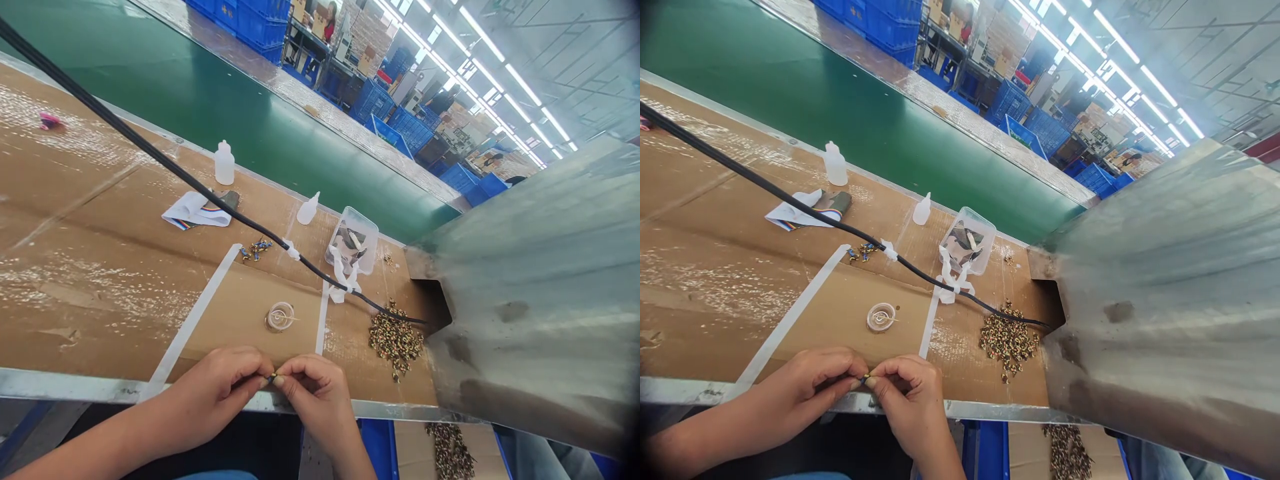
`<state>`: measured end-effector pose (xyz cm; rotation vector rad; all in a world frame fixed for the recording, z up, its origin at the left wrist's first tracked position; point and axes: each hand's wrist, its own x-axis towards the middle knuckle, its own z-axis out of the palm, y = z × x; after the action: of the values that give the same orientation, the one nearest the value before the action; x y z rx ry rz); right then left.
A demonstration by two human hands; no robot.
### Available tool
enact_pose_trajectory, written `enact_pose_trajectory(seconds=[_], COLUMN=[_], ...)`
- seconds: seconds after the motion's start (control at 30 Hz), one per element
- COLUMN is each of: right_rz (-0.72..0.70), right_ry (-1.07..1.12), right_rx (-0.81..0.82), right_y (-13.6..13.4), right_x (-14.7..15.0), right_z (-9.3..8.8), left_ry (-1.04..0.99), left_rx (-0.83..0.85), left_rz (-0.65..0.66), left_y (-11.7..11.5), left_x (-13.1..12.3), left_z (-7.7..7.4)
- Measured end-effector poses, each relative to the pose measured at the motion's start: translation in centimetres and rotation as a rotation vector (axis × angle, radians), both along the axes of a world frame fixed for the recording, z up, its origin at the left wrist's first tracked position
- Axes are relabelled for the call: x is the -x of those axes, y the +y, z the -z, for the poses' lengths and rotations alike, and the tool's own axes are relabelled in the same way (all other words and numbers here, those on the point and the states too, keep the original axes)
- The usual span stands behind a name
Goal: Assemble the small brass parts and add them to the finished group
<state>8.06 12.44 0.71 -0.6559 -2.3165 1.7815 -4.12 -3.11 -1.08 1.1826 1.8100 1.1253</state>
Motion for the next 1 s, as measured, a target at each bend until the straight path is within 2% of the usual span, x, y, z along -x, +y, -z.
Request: enact_pose_trajectory(seconds=[1.0], right_rz=[0.026], right_ry=[-0.009], right_rx=[0.037], right_y=[-0.09], right_x=[-0.06], right_z=[-0.16], left_ry=[-0.005], left_rx=[-0.018], left_rz=[-0.015], left_y=[0.13], left_x=[-0.09], left_z=[-0.19])
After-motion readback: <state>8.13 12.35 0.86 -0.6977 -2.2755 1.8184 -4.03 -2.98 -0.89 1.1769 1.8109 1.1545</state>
